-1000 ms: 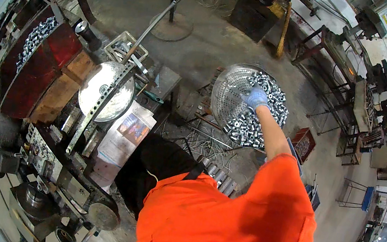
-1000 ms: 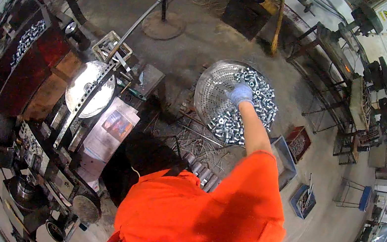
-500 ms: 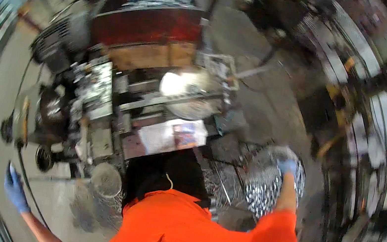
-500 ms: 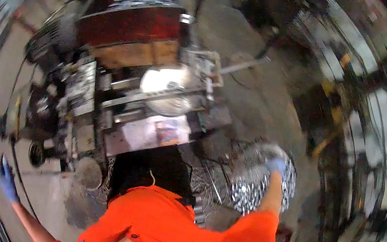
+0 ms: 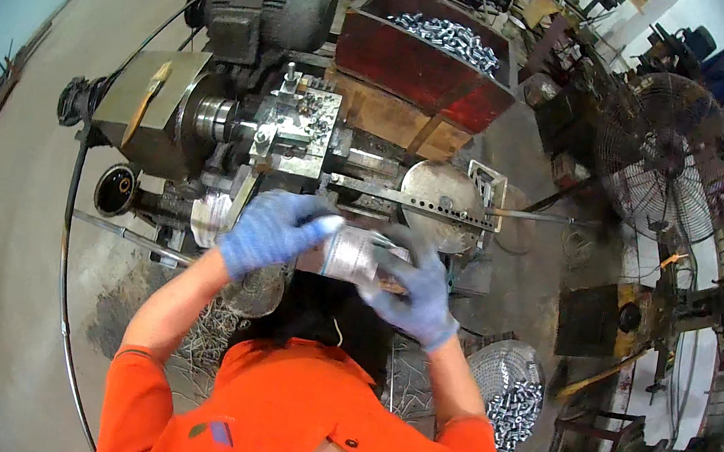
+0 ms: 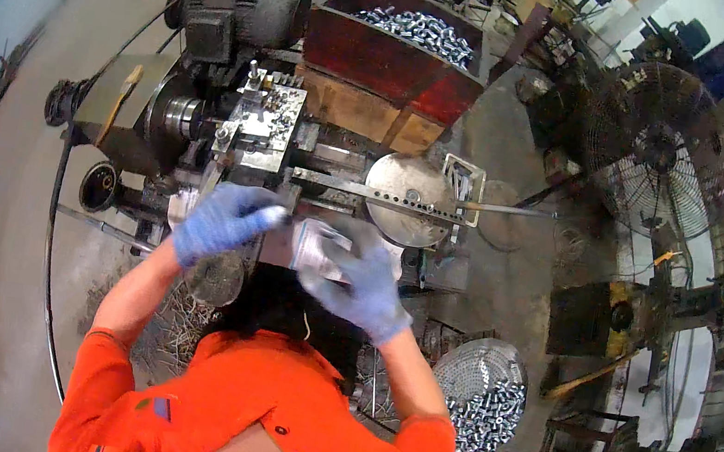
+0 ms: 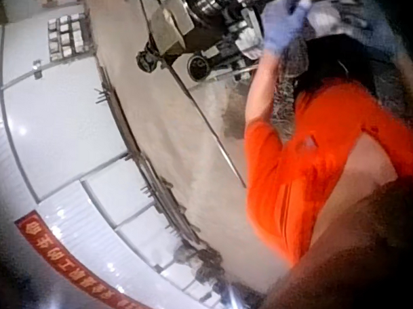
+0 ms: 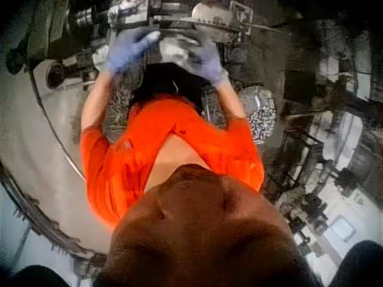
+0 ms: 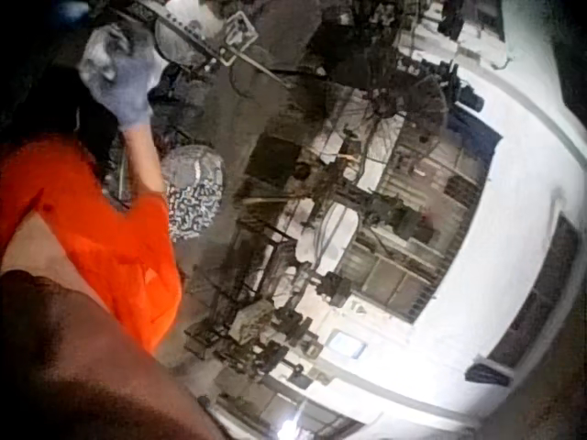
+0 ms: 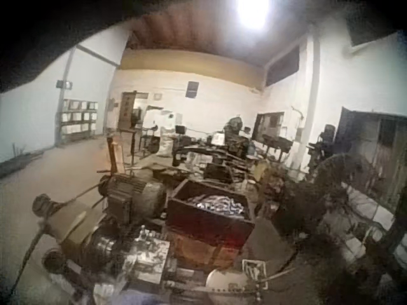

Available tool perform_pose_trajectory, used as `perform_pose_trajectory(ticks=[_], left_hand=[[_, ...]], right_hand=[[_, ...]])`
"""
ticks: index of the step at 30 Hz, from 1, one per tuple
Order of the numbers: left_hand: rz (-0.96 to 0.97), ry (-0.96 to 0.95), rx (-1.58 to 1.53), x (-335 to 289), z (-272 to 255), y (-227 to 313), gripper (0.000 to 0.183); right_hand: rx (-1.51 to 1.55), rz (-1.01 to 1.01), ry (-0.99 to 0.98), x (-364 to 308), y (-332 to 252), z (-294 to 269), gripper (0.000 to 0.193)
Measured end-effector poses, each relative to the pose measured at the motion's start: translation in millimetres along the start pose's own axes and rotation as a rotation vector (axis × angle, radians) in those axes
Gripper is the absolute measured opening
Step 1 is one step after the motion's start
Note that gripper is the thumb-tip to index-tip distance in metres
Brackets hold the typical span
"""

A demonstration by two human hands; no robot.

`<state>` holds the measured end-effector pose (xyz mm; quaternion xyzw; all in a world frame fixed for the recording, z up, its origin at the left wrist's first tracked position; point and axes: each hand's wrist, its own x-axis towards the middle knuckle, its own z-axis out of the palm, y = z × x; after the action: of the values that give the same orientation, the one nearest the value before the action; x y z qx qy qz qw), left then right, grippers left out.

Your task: The person machines small metal components using a lathe, loading individual parts into the chuck, operating a lever to perform the cut, and then placing the finished parts into a basket.

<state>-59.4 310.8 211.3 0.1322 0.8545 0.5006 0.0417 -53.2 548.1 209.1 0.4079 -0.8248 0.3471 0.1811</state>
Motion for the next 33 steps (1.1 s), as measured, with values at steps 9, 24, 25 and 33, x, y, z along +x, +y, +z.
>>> perform_pose_trajectory(ticks=[9, 24, 25, 33], left_hand=[[-0.121, 0.001, -0.741, -26.9, -18.1, -23.0, 0.035], [-0.088, 0.183, -1.087, -33.0, -28.0, -39.3, 0.037], [-0.109, 0.196, -1.014, -33.3, -30.1, -49.7, 0.039], [-0.295, 0.540, -0.162, -135.4, -159.7, -65.4, 0.050]], right_hand=[[0.058, -0.284, -0.215, 72.4, -36.0, 34.6, 0.039], [0.109, -0.131, -0.132, 102.0, -49.4, 65.8, 0.023], [0.111, -0.139, -0.148, 105.8, -47.4, 69.9, 0.023], [-0.220, -0.185, -0.224, 173.3, -13.6, 123.8, 0.033]])
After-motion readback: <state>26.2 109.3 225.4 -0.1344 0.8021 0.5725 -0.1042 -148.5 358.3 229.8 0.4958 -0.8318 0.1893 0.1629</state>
